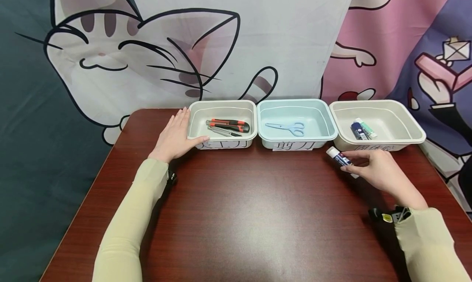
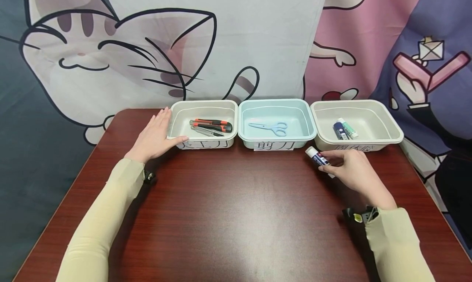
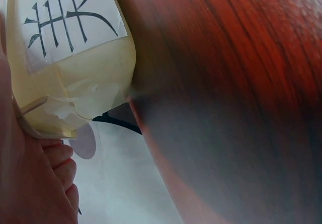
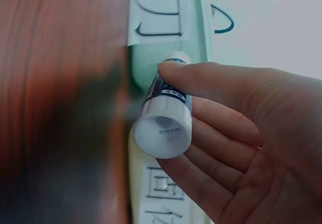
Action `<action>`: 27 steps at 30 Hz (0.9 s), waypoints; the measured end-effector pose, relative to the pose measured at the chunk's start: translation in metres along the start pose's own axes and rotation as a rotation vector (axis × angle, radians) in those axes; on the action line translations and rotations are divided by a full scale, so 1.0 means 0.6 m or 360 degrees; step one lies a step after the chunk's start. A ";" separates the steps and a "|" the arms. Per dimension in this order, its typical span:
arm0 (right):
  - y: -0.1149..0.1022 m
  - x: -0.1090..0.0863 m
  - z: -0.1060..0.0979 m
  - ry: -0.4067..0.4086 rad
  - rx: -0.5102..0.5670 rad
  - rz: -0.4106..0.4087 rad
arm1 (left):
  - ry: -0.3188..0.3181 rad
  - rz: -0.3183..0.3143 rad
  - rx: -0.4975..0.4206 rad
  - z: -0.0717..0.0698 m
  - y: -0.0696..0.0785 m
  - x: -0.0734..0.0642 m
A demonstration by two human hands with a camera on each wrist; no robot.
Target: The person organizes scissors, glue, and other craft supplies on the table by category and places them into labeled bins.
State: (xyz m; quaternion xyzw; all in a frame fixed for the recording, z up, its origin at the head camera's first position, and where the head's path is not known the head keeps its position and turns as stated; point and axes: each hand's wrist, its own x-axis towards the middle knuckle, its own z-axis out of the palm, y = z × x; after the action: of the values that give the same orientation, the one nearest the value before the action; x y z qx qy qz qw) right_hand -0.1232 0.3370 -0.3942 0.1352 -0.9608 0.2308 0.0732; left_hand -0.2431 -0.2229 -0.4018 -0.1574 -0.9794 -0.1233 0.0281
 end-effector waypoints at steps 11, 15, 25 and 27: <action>-0.040 0.004 -0.022 0.0021 0.0046 0.0003 | 0.0015 0.0007 -0.0001 0.001 0.000 0.001; -0.049 0.007 -0.030 0.0063 0.0070 -0.0030 | 0.0010 0.0008 -0.0003 0.001 0.000 0.001; -0.064 0.023 -0.062 0.0062 0.0214 0.0090 | 0.0014 0.0013 -0.0005 0.000 -0.001 0.000; -0.065 0.027 -0.070 0.0080 0.0225 0.0101 | 0.0017 0.0015 -0.0008 0.000 -0.001 0.000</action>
State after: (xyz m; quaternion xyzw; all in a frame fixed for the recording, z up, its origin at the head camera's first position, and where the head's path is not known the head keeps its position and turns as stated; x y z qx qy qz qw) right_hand -0.1241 0.3195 -0.3374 0.1036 -0.9438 0.3036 0.0801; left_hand -0.2431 -0.2234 -0.4020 -0.1614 -0.9782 -0.1265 0.0335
